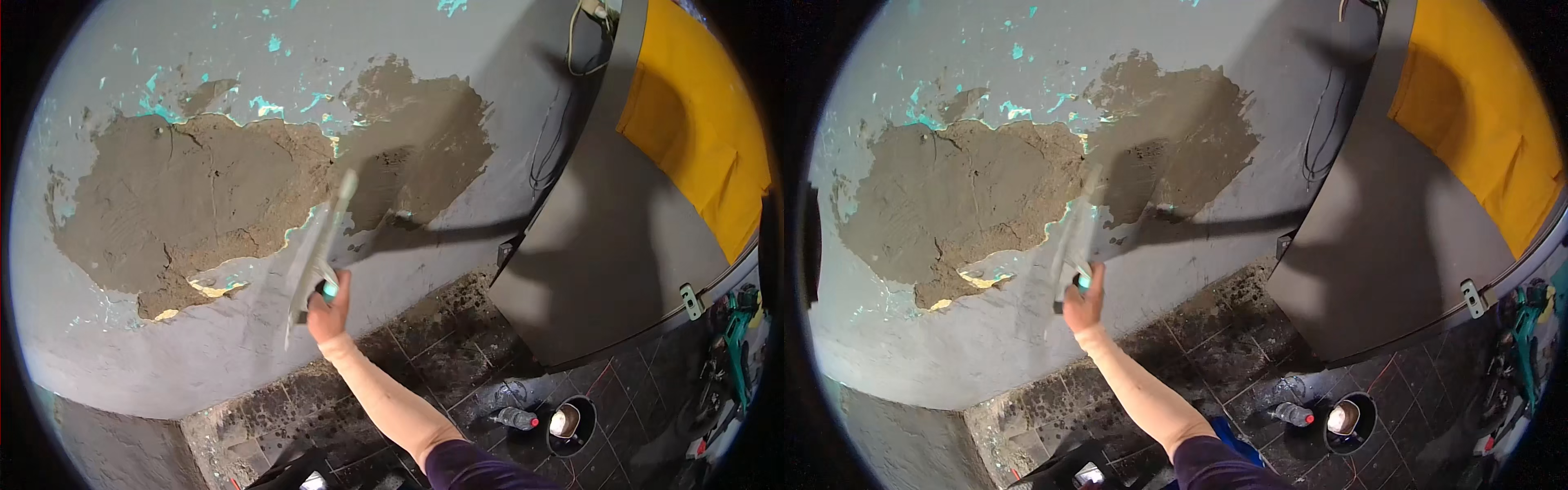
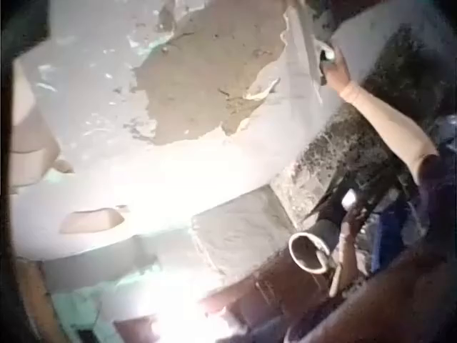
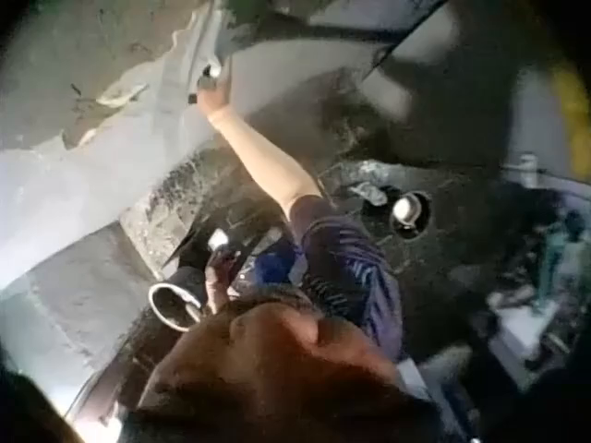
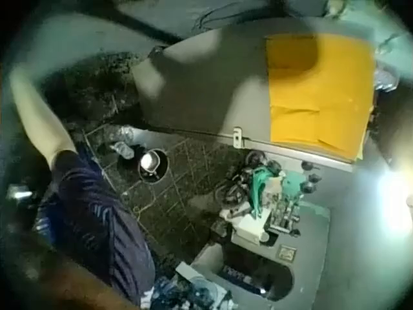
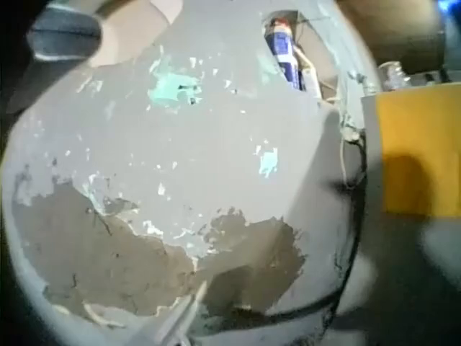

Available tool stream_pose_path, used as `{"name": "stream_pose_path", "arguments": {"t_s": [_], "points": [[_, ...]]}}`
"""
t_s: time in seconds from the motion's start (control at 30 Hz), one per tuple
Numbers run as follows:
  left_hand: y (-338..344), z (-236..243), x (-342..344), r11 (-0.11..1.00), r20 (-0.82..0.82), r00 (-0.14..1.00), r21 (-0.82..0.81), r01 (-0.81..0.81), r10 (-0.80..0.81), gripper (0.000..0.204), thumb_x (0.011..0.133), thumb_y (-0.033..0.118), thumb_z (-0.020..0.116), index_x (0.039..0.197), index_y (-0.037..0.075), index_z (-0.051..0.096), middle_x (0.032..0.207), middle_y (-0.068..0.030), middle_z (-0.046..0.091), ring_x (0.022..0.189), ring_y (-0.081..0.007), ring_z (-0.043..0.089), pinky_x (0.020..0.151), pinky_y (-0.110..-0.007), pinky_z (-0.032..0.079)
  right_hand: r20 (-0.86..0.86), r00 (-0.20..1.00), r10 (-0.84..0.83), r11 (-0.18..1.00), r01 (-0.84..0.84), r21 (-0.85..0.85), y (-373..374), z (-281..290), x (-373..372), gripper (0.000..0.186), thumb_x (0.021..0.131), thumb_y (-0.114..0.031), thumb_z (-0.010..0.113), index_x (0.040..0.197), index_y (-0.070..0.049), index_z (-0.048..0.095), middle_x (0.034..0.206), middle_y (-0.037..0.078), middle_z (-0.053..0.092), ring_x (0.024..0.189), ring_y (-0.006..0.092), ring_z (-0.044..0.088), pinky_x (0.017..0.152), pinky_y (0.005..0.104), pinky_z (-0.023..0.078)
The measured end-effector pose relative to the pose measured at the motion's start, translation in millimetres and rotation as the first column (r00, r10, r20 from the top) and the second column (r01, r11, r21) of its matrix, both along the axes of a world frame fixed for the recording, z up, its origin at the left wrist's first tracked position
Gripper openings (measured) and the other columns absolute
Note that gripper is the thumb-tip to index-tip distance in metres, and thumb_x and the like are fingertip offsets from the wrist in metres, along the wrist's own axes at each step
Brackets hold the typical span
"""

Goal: The person is applying and smoothing plaster or cement over a damaged area of a wall using a trowel.

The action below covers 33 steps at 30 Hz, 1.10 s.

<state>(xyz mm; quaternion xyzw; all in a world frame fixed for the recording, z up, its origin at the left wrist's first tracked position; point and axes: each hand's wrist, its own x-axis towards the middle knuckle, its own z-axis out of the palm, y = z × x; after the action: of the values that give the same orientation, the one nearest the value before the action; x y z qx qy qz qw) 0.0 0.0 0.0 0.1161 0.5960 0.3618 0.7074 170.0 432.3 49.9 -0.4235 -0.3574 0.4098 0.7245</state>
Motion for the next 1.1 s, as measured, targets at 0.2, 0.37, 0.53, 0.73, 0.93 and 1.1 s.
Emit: {"name": "stream_pose_path", "arguments": {"t_s": [0.2, 0.37, 0.53, 0.73, 0.93, 1.1], "points": [[5, -34, -7, 0.987, 0.191, 0.969, -0.077, -0.142, 0.155, 0.044, 0.084, 0.017, 0.053, 0.123, -0.002, 0.046, 0.113, -0.0148, 0.057, 0.107, -0.0301, 0.052, 0.093, -0.045, 0.043, -0.264, 0.953, -0.151, 0.988, 0.137, -0.07, 37, -26, 100, 0.036, 0.072, 0.006, 0.044, 0.107, 0.0, 0.04, 0.087, 0.007, 0.044, 0.082, 0.0182, 0.047, 0.078, 0.0307, 0.042], [6, -28, 1, 0.98, -0.079, 0.987, 0.127, 0.152, -0.143, 0.044, 0.086, 0.019, 0.051, 0.124, -0.003, 0.046, 0.12, -0.016, 0.051, 0.112, -0.0285, 0.049, 0.097, -0.044, 0.04, 0.044, 0.708, -0.705, 0.71, 0.703, 0.052, 130, -75, 147, 0.037, 0.071, 0.009, 0.044, 0.104, -0.006, 0.037, 0.081, 0.009, 0.05, 0.07, 0.0206, 0.054, 0.063, 0.0284, 0.047], [-14, -40, -36, 0.971, -0.188, 0.97, 0.151, 0.187, -0.157, 0.038, 0.089, 0.017, 0.048, 0.122, -0.002, 0.048, 0.121, -0.015, 0.051, 0.111, -0.0271, 0.049, 0.097, -0.041, 0.04, 0.29, 0.892, -0.347, 0.937, 0.341, 0.072, 65, 21, 39, 0.036, 0.064, 0.005, 0.046, 0.098, -0.002, 0.04, 0.085, 0.021, 0.056, 0.084, 0.0369, 0.058, 0.076, 0.0397, 0.045], [33, 25, 28, 0.845, -0.317, 0.947, 0.491, 0.212, -0.053, 0.034, 0.082, 0.004, 0.061, 0.115, -0.001, 0.055, 0.114, -0.0138, 0.059, 0.102, -0.0228, 0.059, 0.085, -0.032, 0.049, 0.275, 0.929, -0.247, 0.964, 0.205, 0.172, 27, 24, 9, 0.032, 0.067, 0.0, 0.047, 0.098, -0.004, 0.046, 0.081, 0.019, 0.057, 0.074, 0.0416, 0.054, 0.067, 0.0423, 0.044], [37, 17, -4, 0.801, -0.377, 0.863, 0.368, 0.472, -0.335, 0.038, 0.086, 0.015, 0.057, 0.119, -0.001, 0.052, 0.117, -0.0143, 0.056, 0.104, -0.0247, 0.055, 0.087, -0.035, 0.046, -0.038, 0.992, 0.121, 0.992, -0.12, 0.037, -23, -13, 33, 0.034, 0.069, 0.006, 0.046, 0.102, -0.005, 0.046, 0.086, 0.01, 0.056, 0.08, 0.0171, 0.056, 0.066, 0.0321, 0.048], [-14, -58, -26, 0.994, 0.264, 0.959, -0.002, -0.108, 0.105, 0.044, 0.088, 0.024, 0.052, 0.124, -0.001, 0.046, 0.12, -0.014, 0.053, 0.109, -0.0257, 0.05, 0.094, -0.04, 0.041, -0.087, 0.982, -0.167, 0.985, 0.171, 0.032, 9, -40, 132, 0.041, 0.072, 0.01, 0.044, 0.109, -0.006, 0.039, 0.094, 0.005, 0.049, 0.076, 0.0133, 0.05, 0.061, 0.0274, 0.048]]}}
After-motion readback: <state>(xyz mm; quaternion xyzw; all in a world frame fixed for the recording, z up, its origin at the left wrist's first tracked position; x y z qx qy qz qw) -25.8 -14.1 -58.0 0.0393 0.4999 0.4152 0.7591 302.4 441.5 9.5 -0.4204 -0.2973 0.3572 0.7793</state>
